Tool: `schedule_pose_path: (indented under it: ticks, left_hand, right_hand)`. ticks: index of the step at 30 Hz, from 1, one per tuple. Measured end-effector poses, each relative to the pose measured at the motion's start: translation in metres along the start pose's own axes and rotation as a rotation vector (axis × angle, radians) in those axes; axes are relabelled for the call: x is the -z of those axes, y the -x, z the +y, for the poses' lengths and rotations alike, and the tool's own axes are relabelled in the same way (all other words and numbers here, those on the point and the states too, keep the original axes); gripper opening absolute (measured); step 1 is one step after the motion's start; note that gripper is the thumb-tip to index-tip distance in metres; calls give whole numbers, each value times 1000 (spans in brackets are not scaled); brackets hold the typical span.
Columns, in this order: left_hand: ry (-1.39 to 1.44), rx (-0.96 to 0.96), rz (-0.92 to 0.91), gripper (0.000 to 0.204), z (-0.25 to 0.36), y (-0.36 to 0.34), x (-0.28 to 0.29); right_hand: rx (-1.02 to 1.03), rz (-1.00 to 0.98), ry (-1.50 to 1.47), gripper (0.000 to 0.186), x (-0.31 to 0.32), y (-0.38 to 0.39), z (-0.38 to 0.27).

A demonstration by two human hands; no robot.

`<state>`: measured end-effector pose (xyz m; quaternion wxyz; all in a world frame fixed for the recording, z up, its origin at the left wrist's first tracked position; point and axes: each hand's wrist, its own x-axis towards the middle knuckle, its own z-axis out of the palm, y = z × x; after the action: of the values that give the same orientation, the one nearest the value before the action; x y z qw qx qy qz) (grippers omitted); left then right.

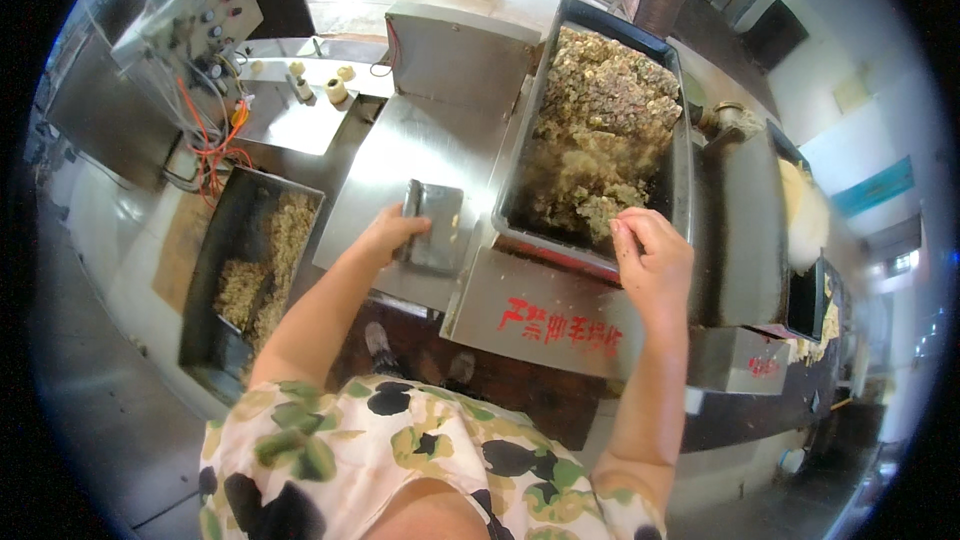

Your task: The person cuts a large mass of dough on a stainless steel table using a metal scraper. They then scoop a grainy mixture from a metal bin and repeatedly transfer it into a rectangular tray, using the scraper to level and compact the contents.

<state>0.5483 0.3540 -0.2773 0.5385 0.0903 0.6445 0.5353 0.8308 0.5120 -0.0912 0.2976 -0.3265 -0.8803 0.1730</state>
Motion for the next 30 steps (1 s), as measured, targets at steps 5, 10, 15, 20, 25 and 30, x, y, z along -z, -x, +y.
schedule_pose_path:
  ticks: [5,10,15,20,25,30]
  left_hand:
    - [159,-236,4,28,94,35,-16]
    - [180,-632,-205,27,174,77,-83]
    - [-91,-748,-335,25,183,82,-159]
    - [-205,-667,-482,29,165,75,-206]
    - [-204,-637,-562,33,160,82,-229]
    - [-7,-630,-509,32,159,78,-235]
  right_hand:
    - [10,6,-3,9,10,3,5]
    - [-70,2,-219,38,21,5,9]
    - [10,127,-371,57,30,5,24]
    - [55,223,-444,59,38,5,41]
    - [156,258,-377,58,48,4,53]
    - [85,97,-480,53,50,6,54]
